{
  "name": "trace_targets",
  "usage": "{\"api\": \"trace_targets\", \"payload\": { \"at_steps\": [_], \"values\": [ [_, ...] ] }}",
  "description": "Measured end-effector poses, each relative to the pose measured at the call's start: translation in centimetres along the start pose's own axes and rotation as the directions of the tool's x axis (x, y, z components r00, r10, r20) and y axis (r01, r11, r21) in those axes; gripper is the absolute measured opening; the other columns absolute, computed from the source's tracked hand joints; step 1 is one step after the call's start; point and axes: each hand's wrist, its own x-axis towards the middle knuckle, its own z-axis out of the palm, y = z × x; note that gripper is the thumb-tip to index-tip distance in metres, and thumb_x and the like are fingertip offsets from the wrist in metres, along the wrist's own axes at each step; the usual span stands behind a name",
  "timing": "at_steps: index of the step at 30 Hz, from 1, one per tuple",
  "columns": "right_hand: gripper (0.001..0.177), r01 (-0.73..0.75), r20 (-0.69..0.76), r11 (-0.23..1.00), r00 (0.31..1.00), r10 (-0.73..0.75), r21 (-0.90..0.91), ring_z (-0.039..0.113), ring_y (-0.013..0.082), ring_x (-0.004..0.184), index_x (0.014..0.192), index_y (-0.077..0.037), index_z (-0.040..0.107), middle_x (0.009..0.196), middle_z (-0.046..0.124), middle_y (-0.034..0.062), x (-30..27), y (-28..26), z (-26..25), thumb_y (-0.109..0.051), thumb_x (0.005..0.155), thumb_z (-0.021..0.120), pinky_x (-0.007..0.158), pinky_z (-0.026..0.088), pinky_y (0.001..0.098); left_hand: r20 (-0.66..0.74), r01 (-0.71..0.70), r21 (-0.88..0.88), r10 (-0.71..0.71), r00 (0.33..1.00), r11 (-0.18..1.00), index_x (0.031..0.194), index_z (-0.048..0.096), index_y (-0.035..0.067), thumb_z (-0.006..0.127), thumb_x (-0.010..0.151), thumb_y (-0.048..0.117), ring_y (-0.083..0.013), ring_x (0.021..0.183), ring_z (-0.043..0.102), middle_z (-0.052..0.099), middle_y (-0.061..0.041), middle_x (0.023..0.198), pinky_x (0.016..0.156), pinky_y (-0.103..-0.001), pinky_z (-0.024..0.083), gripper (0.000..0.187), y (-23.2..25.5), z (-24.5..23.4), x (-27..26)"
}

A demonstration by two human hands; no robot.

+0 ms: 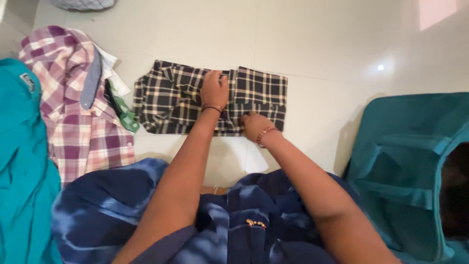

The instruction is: The person folds a plaid shirt by smoothing the fabric, folding the sleeves inward, and folding the body into a small rectangle.

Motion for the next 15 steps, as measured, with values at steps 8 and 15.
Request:
{"api": "trace_targets", "payload": {
  "at_steps": [8, 15],
  "values": [
    [0.08, -0.088, -0.246, 0.996, 0.966, 0.077, -0.031, 0.022, 0.0347, 0.15, 0.159, -0.019, 0.033, 0.169, 0.019, 0.006, 4.2, 8.6, 1.5, 0.007, 0.084, 0.049, 0.105, 0.041, 0.0483, 0.11, -0.094, 0.589, 0.035, 0.993, 0.803, 0.123, 0.064, 0.012, 0.061, 0.096, 0.029, -0.0369, 0.127, 0.047, 0.054, -0.011, 0.133, 0.105, -0.066, 0.038, 0.032, 0.3, -6.4, -2.6],
    [0.069, -0.223, -0.414, 0.94, 0.854, 0.315, 0.257, 0.02, 0.0386, 0.154, 0.156, -0.023, 0.04, 0.168, 0.02, 0.0182, 3.4, 11.5, 0.1, -0.014, 0.093, 0.067, 0.123, 0.03, 0.0448, 0.246, 0.053, 0.518, -0.209, 0.946, 0.854, 0.137, 0.054, 0.006, 0.069, 0.09, 0.037, -0.0466, 0.132, 0.039, 0.04, -0.018, 0.146, 0.101, -0.059, 0.044, 0.058, 4.5, -2.8, -8.6]
  ]
}}
